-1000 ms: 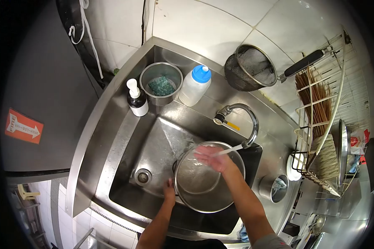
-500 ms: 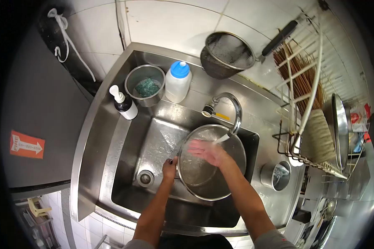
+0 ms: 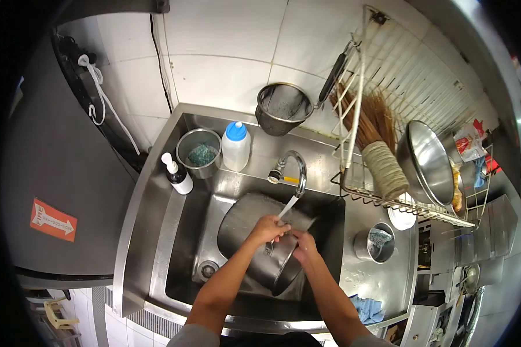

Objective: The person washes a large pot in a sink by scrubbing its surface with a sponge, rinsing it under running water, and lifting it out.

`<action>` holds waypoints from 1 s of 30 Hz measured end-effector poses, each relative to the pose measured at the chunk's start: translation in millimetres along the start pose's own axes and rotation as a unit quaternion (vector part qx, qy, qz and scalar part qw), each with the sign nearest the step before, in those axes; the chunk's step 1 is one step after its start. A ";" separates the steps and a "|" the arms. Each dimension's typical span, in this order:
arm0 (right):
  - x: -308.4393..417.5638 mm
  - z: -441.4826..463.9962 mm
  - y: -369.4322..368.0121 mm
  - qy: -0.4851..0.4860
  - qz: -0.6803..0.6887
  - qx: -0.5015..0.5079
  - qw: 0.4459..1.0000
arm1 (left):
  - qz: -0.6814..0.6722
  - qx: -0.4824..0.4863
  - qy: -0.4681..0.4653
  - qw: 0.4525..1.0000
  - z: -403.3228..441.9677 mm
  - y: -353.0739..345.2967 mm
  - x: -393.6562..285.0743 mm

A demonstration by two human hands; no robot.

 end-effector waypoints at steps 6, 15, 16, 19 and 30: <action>-78.2 -65.9 32.0 -0.005 0.121 -0.091 0.988 | 0.215 -0.060 -0.075 0.972 -48.8 -37.7 36.8; -162.8 -151.0 16.6 -0.035 0.224 0.016 0.974 | 0.405 0.036 -0.118 0.906 -165.4 -24.9 4.1; -183.4 -153.1 24.3 0.072 0.010 0.022 0.997 | 0.417 0.040 -0.143 0.897 -176.3 -23.4 5.8; -186.0 -182.4 -3.0 0.237 -0.271 0.056 0.931 | 0.440 0.043 -0.182 0.878 -215.7 -16.2 -3.8; -140.8 -314.1 -48.5 -0.296 0.086 0.101 0.946 | 0.469 0.031 -0.223 0.854 -316.0 -17.7 -5.3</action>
Point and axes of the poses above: each hand's wrist, its own z-axis towards the middle knuckle, its own y-axis out of the back of the hand, x = y × z, the point moved 1 cm from there along z, towards the middle knuckle, and after that the axes turned 2 degrees about y, right-handed, at the moved point
